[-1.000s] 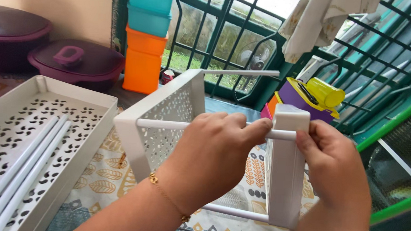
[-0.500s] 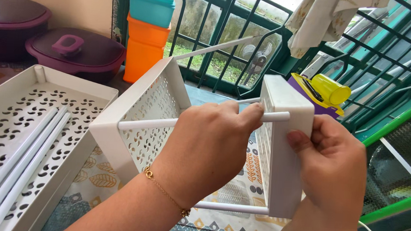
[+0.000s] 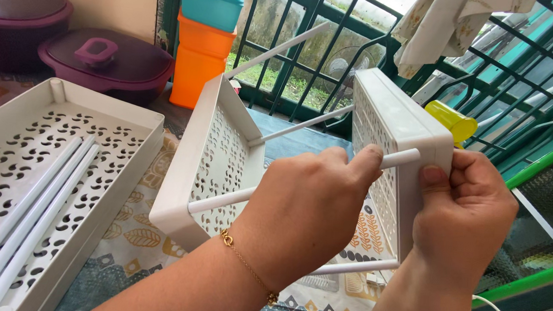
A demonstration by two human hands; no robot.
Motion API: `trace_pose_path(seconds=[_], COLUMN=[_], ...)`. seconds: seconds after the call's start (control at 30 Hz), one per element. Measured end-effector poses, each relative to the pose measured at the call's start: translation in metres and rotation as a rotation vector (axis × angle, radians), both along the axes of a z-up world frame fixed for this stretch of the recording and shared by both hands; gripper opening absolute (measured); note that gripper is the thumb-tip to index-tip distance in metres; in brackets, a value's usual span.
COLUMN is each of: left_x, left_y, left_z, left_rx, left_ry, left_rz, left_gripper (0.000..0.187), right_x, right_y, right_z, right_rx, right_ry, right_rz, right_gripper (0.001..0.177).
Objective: The person assembles a two-tier white plastic storage rack by inserting vertical support rods into corner holes of perforated trays and securing them with small plastic caps. The person then places a second tray on top of the rods to complete the rack.
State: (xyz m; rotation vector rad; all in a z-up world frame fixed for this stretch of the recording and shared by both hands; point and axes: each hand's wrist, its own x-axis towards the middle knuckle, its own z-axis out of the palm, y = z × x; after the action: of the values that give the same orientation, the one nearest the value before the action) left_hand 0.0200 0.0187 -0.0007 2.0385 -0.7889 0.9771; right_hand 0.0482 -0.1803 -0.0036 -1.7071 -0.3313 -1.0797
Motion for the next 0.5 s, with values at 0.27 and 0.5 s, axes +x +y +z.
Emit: trace_pose_path(seconds=[0.27, 0.5], left_x=[0.006, 0.005], left_y=[-0.001, -0.006], left_z=[-0.003, -0.003], left_rx=[-0.023, -0.024], left_ry=[0.014, -0.004], left_rz=[0.001, -0.012], left_gripper=[0.013, 0.011], right_x=[-0.008, -0.006], right_y=[-0.001, 0.003], right_z=[0.014, 0.012], right_rx=[-0.181, -0.199], right_ry=[0.147, 0.163], right_rz=[0.042, -0.050], right_gripper=[0.030, 0.041])
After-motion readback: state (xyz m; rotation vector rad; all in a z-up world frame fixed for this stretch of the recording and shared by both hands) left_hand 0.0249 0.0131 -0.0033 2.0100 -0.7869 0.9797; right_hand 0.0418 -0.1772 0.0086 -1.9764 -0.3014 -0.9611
